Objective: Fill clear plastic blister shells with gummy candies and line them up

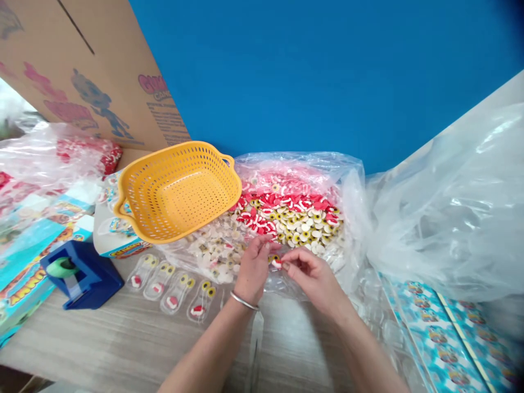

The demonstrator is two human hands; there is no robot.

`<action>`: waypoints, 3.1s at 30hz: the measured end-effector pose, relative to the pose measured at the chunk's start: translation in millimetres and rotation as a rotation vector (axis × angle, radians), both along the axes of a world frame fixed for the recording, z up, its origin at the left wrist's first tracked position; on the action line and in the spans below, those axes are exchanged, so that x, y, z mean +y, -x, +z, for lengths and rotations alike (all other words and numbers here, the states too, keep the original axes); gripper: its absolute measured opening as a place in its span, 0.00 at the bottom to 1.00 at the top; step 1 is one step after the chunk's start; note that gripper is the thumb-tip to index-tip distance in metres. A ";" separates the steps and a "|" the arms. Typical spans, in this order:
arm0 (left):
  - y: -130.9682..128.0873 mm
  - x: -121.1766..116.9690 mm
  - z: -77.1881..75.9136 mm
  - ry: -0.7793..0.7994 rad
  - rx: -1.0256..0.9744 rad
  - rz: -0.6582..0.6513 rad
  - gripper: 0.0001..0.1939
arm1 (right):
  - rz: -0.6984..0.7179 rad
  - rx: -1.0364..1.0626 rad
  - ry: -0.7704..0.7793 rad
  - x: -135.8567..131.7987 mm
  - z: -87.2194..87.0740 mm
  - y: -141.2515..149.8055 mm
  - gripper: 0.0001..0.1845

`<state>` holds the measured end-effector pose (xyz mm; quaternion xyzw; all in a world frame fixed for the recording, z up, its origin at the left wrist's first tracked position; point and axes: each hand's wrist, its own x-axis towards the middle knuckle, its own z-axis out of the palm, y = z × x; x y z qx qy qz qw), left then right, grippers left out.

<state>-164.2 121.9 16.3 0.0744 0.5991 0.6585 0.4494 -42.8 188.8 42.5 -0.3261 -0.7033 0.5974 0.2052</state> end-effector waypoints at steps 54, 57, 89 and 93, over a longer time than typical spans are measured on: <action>-206.3 -17.2 31.1 -0.017 -0.480 -0.444 0.15 | -0.790 -0.559 -0.532 -44.3 -6.9 -265.4 0.15; -216.5 -16.7 35.1 -0.102 -0.584 -0.409 0.14 | -0.710 -0.461 -0.469 -70.1 5.7 -237.4 0.13; -32.8 -181.6 -10.8 0.185 1.335 -0.108 0.16 | -0.098 -0.198 0.075 -128.7 -42.4 3.0 0.10; -22.0 -185.8 -13.9 0.258 1.654 -0.252 0.11 | -0.010 -0.426 -0.247 -126.8 -32.6 24.2 0.14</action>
